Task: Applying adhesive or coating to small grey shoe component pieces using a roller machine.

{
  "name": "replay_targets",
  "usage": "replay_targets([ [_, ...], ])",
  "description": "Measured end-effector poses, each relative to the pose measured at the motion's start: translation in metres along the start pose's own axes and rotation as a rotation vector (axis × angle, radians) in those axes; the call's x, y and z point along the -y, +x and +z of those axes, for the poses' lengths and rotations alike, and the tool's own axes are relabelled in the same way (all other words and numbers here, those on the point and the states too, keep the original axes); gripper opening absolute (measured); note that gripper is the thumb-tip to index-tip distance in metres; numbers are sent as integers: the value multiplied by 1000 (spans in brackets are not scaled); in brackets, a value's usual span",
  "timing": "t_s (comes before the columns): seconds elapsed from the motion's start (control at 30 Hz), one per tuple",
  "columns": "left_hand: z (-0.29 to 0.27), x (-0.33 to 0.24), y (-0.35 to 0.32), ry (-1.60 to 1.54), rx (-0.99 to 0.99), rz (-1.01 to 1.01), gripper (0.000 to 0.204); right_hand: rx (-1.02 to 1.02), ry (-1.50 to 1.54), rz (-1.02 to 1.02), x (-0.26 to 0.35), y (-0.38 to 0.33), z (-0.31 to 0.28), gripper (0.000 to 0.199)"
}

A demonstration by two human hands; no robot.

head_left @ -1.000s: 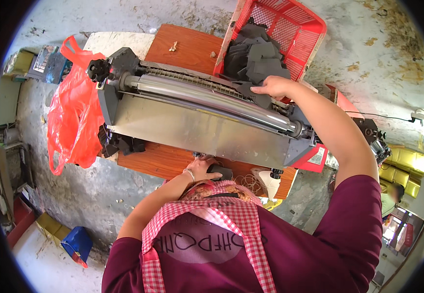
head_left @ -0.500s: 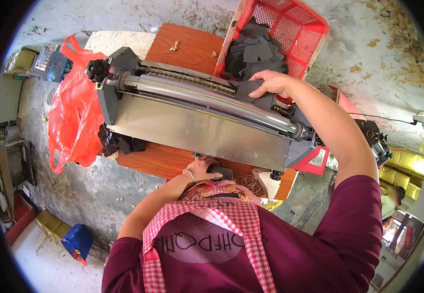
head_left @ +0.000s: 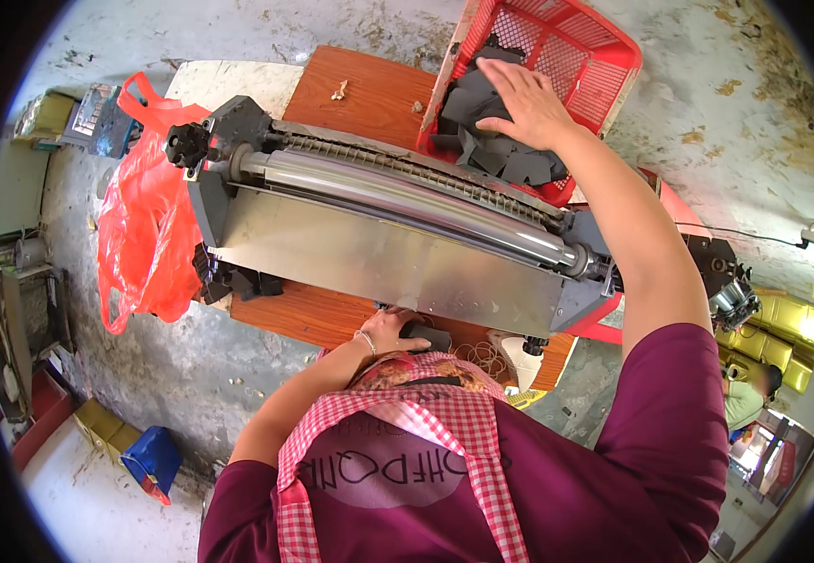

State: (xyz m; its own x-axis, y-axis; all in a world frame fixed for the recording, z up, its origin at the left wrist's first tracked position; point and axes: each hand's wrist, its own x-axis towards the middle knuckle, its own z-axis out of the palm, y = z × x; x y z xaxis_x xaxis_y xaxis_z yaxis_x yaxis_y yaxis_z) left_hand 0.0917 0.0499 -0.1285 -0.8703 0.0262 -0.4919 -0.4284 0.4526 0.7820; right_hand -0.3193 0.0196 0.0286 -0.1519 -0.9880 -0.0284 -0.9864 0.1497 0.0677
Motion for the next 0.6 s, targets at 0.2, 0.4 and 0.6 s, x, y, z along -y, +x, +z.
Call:
replay_targets([
  [0.2,-1,3,1,-51,34,-18,70,-28,-268,-266,8,8,8,70],
  [0.4,0,-1,-3,-41,-18,13,66,269,-112,201,-2,20,36,54],
  [0.6,2,-10,-9,190,-116,138,53,325,-139,241,6,19,15,58],
])
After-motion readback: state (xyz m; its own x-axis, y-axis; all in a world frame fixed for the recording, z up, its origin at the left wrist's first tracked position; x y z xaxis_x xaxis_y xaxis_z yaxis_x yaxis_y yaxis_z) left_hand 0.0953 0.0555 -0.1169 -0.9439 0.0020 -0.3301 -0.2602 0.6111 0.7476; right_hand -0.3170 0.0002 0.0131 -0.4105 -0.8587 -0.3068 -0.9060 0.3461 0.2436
